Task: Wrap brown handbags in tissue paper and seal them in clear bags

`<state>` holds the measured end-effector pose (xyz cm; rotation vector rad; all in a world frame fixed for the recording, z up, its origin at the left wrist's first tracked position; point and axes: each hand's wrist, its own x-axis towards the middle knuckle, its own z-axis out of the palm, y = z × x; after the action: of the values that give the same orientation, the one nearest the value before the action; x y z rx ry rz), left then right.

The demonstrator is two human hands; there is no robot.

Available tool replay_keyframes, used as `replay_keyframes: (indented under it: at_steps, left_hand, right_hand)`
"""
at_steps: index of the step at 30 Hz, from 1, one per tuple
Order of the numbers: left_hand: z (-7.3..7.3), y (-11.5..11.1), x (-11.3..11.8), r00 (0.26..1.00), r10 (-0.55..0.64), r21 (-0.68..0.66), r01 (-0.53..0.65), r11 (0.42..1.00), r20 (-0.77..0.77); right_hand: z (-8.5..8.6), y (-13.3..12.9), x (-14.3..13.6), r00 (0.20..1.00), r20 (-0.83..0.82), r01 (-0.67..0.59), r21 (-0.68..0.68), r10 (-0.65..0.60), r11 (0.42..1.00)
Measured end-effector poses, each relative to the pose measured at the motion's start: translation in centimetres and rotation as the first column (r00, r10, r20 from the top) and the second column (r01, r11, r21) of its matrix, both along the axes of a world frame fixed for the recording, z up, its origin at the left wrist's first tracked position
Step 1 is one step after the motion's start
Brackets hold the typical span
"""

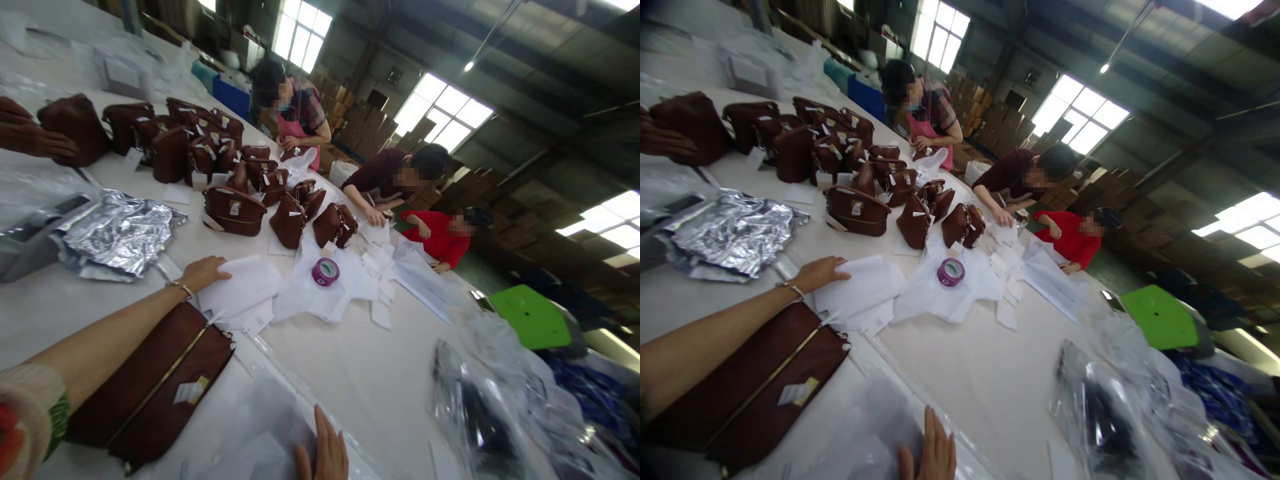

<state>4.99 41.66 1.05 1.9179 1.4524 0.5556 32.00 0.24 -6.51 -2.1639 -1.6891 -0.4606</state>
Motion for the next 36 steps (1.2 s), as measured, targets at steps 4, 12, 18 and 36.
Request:
replay_keyframes:
  at_steps: [4, 12, 18, 36]
  left_hand:
    - [3.1, -1.0, -0.6, 0.994, 0.08, -0.031, -0.078, 0.996, 0.069]
    - [8.5, -6.3, 5.9, 0.859, -0.27, -0.396, 0.452, 0.799, 0.435]
    - [6.9, -12.2, 12.4, 0.649, -0.353, -0.567, 0.761, 0.316, 0.674]
    - [3.1, -17.9, 24.0, 0.726, -0.335, -0.288, 0.587, 0.756, 0.601]
  right_hand:
    - [6.6, 2.5, 0.4, 0.997, 0.053, -0.066, 0.022, 0.065, 0.998]
    - [18.6, 10.4, 1.1, 0.904, 0.286, -0.337, 0.019, 0.318, 0.941]
    - [21.1, 11.1, 4.5, 0.817, 0.233, -0.522, -0.089, 0.528, 0.848]
    - [16.5, 6.7, 13.0, 0.48, -0.787, -0.047, -0.464, -0.387, 0.884]
